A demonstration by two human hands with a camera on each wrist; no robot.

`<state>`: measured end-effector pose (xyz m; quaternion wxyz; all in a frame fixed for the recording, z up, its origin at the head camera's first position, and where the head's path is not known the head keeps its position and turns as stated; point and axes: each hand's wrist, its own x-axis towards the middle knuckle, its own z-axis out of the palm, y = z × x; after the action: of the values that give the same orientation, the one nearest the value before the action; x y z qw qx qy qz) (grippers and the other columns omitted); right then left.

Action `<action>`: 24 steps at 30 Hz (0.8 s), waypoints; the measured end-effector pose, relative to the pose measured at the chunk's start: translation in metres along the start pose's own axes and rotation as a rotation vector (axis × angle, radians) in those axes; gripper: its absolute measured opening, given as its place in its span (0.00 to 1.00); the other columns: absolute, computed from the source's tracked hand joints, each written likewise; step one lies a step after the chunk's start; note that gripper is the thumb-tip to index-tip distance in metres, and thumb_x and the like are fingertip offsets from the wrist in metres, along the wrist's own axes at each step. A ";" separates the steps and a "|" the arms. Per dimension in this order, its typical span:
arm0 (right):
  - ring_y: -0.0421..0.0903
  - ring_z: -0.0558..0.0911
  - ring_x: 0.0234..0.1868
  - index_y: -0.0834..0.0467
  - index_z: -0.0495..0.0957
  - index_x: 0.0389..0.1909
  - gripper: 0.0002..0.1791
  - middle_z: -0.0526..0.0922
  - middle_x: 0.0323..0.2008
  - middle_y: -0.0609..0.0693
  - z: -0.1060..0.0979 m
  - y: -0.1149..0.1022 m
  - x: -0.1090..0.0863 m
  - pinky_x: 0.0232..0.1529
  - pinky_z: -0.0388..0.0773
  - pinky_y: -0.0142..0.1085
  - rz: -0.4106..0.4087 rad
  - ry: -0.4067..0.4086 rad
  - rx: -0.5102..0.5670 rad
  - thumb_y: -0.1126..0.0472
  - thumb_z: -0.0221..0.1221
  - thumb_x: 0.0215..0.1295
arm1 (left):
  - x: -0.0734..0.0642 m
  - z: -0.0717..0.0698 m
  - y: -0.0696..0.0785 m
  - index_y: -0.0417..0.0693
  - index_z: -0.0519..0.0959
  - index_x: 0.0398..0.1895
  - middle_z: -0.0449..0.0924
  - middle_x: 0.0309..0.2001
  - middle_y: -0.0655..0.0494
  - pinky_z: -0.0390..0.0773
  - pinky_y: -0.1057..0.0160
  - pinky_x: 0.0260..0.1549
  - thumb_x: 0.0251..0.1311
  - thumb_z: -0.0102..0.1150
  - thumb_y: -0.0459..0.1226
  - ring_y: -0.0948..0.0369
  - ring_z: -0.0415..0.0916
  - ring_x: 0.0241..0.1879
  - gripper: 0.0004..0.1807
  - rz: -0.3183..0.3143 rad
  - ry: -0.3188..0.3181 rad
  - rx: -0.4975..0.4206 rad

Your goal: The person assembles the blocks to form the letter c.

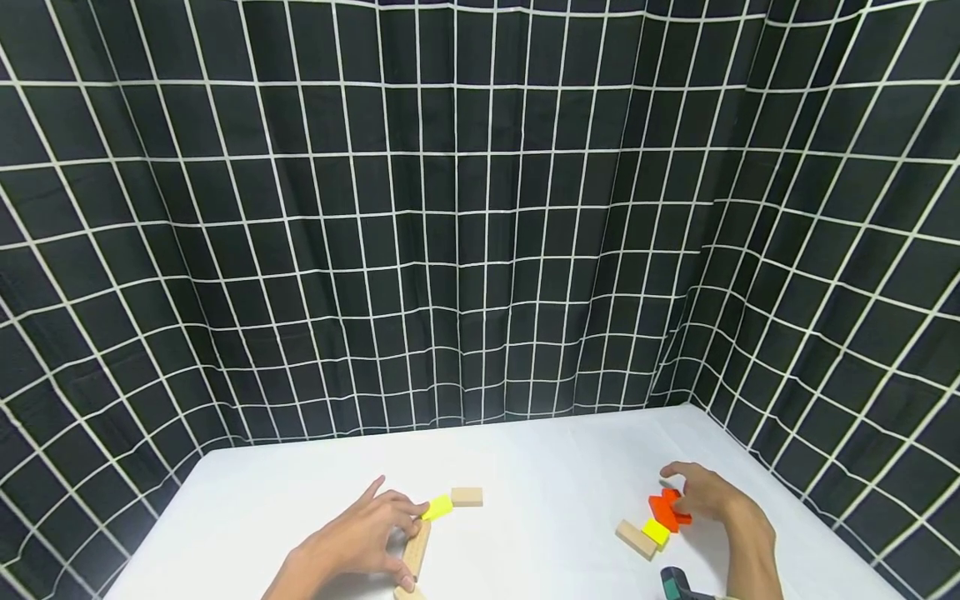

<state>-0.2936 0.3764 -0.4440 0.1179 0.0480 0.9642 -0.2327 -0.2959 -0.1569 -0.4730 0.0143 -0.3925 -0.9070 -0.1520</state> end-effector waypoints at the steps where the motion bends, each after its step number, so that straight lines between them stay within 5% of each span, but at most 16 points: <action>1: 0.53 0.77 0.41 0.64 0.76 0.62 0.28 0.82 0.43 0.61 0.000 0.000 -0.001 0.47 0.83 0.56 -0.008 0.002 -0.001 0.69 0.61 0.57 | 0.000 0.000 0.000 0.59 0.88 0.45 0.83 0.66 0.55 0.56 0.24 0.74 0.38 0.73 0.68 0.56 0.78 0.64 0.34 0.001 0.000 0.003; 12: 0.57 0.78 0.46 0.61 0.75 0.64 0.30 0.78 0.48 0.65 0.003 0.004 -0.001 0.50 0.84 0.61 -0.009 -0.012 -0.001 0.63 0.68 0.59 | -0.001 -0.004 0.002 0.58 0.88 0.45 0.83 0.66 0.54 0.56 0.23 0.74 0.38 0.74 0.67 0.55 0.78 0.64 0.33 0.001 -0.003 -0.001; 24: 0.56 0.77 0.44 0.64 0.76 0.62 0.30 0.78 0.49 0.68 0.006 0.011 0.010 0.50 0.87 0.56 0.013 0.013 -0.035 0.78 0.62 0.55 | -0.001 -0.003 0.003 0.59 0.88 0.42 0.83 0.66 0.54 0.57 0.23 0.74 0.38 0.74 0.67 0.56 0.78 0.64 0.32 0.001 -0.003 0.004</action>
<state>-0.3009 0.3836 -0.4563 0.1139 0.0535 0.9686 -0.2146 -0.2931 -0.1561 -0.4697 0.0140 -0.3933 -0.9071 -0.1496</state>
